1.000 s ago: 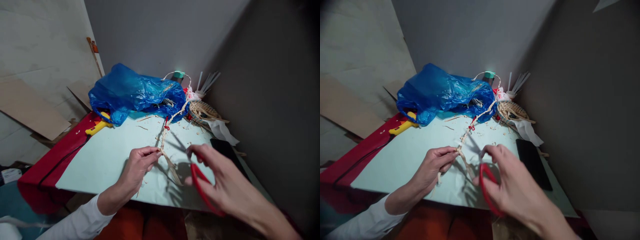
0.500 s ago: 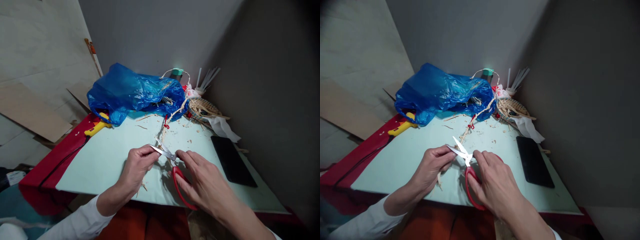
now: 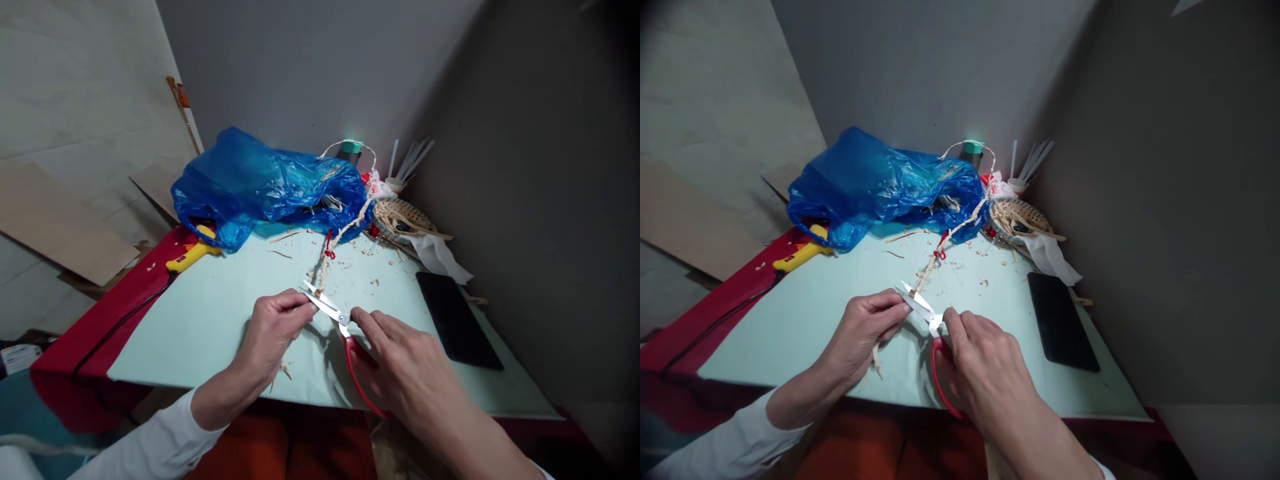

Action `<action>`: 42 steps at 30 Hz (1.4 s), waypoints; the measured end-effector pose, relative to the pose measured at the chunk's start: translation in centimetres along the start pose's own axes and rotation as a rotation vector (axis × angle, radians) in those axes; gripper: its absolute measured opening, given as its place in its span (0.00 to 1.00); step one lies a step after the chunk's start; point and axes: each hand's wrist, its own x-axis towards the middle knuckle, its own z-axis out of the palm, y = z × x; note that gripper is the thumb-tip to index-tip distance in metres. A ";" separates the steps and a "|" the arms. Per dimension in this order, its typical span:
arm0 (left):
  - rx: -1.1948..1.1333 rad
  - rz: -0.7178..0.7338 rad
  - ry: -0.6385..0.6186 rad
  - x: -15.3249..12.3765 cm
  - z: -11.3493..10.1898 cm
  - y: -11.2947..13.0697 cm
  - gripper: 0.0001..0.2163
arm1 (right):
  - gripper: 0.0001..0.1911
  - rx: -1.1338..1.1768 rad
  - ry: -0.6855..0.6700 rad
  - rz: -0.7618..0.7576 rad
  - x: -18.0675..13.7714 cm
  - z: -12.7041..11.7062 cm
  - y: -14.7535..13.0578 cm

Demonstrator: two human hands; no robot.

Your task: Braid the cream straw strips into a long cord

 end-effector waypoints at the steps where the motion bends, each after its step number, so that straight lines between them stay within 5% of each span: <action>1: -0.003 0.003 0.004 0.1 0.0 -0.1 0.05 | 0.08 0.012 -0.021 0.014 -0.1 0.1 0.0; 6: -0.047 -0.024 -0.028 0.3 -0.2 -0.2 0.08 | 0.11 0.146 -0.034 0.156 -0.1 -0.7 2.5; 8: -0.067 -0.051 -0.087 0.3 -0.3 -0.2 0.08 | 0.12 0.068 0.005 0.285 0.7 -1.0 4.8; 13: -0.129 -0.071 -0.149 0.4 -0.5 -0.4 0.08 | 0.15 -0.179 -0.160 0.526 3.7 0.5 9.6; 17: -0.170 -0.097 -0.160 0.5 -0.8 -0.6 0.09 | 0.14 -0.222 -0.065 0.514 4.8 1.6 8.6; 20: -0.165 -0.105 -0.179 0.5 -0.8 -0.7 0.09 | 0.12 0.220 -0.001 0.398 4.8 1.2 5.1; 23: -0.104 -0.070 -0.197 0.4 -0.6 -0.7 0.10 | 0.15 0.976 -0.232 0.261 4.7 1.2 1.7; 28: 0.171 -0.005 -0.143 0.1 -0.5 -0.5 0.09 | 0.14 1.653 -0.367 0.410 4.4 3.1 -0.1; 36: 0.675 0.441 0.078 -0.5 -0.3 -0.2 0.07 | 0.17 1.656 -0.271 0.444 3.1 4.1 0.7; 42: 1.013 1.073 0.057 -1.2 0.5 -1.5 0.07 | 0.17 1.633 -0.188 0.496 3.2 4.0 0.6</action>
